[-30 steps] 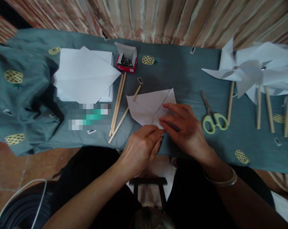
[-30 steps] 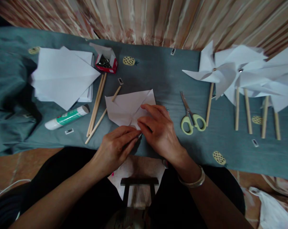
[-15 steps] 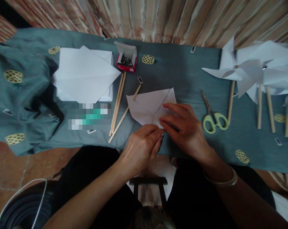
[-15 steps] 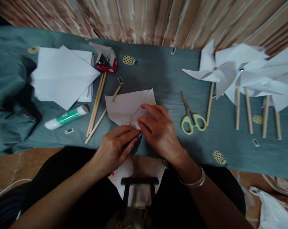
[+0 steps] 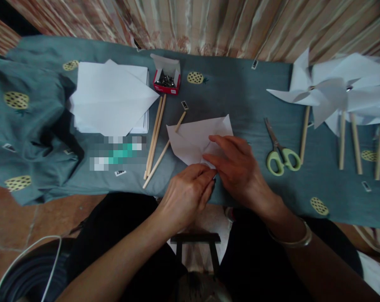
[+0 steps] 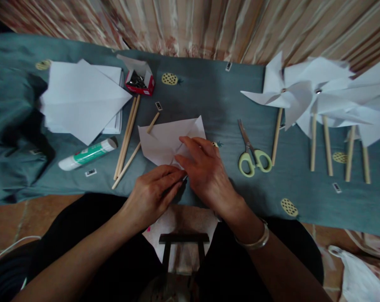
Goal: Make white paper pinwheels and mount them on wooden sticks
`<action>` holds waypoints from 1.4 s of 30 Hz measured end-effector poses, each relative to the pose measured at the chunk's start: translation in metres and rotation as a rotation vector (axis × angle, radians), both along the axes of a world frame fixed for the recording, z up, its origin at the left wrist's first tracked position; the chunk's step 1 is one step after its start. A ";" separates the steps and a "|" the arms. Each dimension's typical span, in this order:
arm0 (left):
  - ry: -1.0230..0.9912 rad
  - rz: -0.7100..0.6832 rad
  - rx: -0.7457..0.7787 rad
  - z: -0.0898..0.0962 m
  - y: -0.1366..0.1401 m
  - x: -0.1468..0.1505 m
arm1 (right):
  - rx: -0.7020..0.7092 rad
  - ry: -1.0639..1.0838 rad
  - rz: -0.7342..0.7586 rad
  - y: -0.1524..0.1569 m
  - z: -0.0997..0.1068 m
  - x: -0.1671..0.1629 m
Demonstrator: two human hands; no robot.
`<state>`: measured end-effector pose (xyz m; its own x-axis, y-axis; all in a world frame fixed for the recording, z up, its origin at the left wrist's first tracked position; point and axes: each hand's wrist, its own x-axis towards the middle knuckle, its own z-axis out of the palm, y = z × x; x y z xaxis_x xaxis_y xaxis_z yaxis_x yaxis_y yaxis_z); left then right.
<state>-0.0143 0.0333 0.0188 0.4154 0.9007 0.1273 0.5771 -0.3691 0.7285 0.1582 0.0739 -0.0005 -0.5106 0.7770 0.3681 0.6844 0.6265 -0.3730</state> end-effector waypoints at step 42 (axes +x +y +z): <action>0.292 0.026 0.356 0.005 0.003 -0.006 | -0.378 0.454 -0.438 0.044 0.002 0.013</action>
